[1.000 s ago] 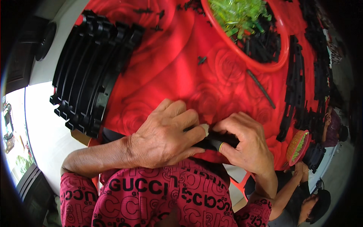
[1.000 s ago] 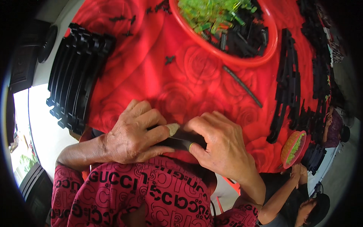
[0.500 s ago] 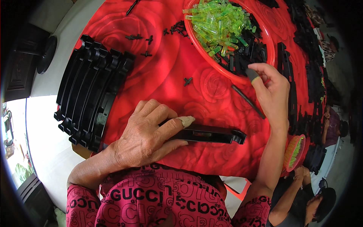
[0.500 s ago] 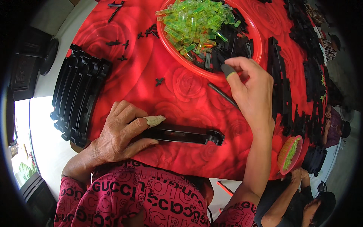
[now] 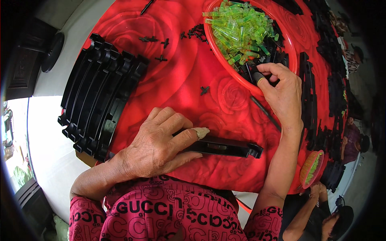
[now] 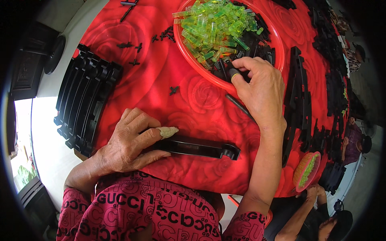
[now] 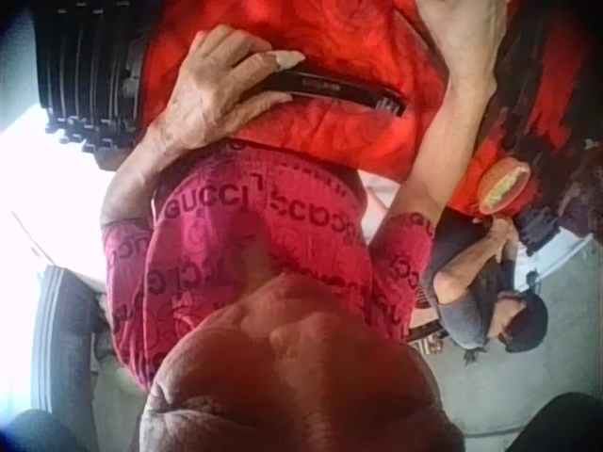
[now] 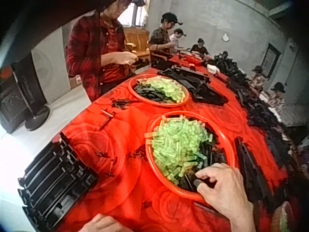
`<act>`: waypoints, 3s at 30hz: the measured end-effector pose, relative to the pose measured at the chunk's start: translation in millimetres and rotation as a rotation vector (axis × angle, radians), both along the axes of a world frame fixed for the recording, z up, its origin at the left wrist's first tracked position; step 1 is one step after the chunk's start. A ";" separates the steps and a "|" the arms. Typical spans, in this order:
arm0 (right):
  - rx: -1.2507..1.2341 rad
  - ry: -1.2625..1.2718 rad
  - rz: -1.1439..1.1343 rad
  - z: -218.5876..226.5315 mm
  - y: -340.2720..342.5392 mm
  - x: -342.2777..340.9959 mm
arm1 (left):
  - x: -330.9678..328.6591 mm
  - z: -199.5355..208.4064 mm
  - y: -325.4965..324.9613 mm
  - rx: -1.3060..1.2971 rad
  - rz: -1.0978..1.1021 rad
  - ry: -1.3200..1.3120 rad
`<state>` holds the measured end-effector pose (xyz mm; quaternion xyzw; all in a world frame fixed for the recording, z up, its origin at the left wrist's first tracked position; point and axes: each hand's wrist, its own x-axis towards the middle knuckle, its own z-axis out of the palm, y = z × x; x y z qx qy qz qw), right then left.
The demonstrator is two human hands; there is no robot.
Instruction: The person assembles plastic components by scraping the edges of a black plastic housing with a metal rod, inserting green vials and small black pieces into the housing, and fitting the plastic parts together by hand.
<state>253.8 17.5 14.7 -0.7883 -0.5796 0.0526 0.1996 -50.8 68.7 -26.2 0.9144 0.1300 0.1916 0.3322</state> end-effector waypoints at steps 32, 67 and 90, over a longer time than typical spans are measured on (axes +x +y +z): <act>0.524 0.066 0.784 5.5 -10.1 -88.1 | -8.9 16.3 -0.9 -0.758 0.281 -0.325; 0.361 0.563 -0.011 -26.2 -135.1 -64.6 | 1.6 10.2 -16.7 0.033 0.055 -0.133; 0.714 0.466 -0.015 18.3 -184.7 -143.0 | -5.3 34.1 -83.5 -0.631 -0.304 0.054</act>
